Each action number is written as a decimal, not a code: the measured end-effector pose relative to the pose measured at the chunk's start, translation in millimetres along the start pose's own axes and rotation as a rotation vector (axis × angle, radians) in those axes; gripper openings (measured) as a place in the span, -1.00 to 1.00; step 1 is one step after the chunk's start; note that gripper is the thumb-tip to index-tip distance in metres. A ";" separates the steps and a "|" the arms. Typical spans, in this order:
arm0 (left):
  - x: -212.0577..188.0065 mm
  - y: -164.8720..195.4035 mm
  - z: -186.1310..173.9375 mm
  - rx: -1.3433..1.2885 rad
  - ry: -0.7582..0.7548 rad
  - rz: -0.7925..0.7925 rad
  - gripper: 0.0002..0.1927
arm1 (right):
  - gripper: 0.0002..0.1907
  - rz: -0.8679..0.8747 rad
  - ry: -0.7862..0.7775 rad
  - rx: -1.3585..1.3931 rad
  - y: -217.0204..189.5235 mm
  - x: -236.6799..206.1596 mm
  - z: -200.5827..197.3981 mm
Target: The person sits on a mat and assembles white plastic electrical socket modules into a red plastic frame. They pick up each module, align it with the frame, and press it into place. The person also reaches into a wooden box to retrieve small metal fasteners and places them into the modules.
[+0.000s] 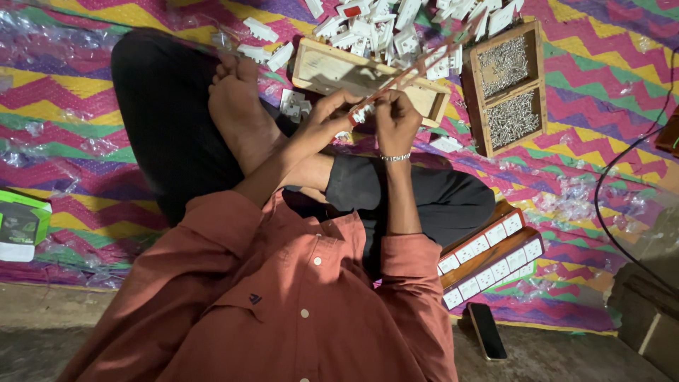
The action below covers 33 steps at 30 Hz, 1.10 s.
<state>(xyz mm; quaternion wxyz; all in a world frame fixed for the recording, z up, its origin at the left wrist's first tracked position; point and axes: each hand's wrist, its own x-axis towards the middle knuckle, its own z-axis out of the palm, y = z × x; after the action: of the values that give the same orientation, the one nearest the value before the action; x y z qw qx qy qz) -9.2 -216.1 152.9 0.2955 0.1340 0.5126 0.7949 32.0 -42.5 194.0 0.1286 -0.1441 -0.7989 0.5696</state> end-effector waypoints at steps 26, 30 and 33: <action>-0.1 6.2 -2.8 -0.014 0.016 -0.066 -0.70 | -0.85 -0.183 -0.021 -0.253 -24.2 -1.2 10.0; 1.0 -0.3 -2.0 -0.134 -0.019 -0.097 -0.68 | -0.78 -0.268 0.015 -0.427 -30.0 -6.5 18.8; 1.8 -5.3 -1.7 -0.132 -0.070 -0.056 -0.59 | -0.77 -0.324 0.062 -0.486 -30.1 -9.0 25.2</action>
<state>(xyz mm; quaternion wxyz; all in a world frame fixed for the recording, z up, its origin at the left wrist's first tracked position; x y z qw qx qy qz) -9.8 -214.6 147.2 0.3438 0.1276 0.4519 0.8132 28.5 -77.3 214.1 0.2040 -0.0587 -0.9202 0.3290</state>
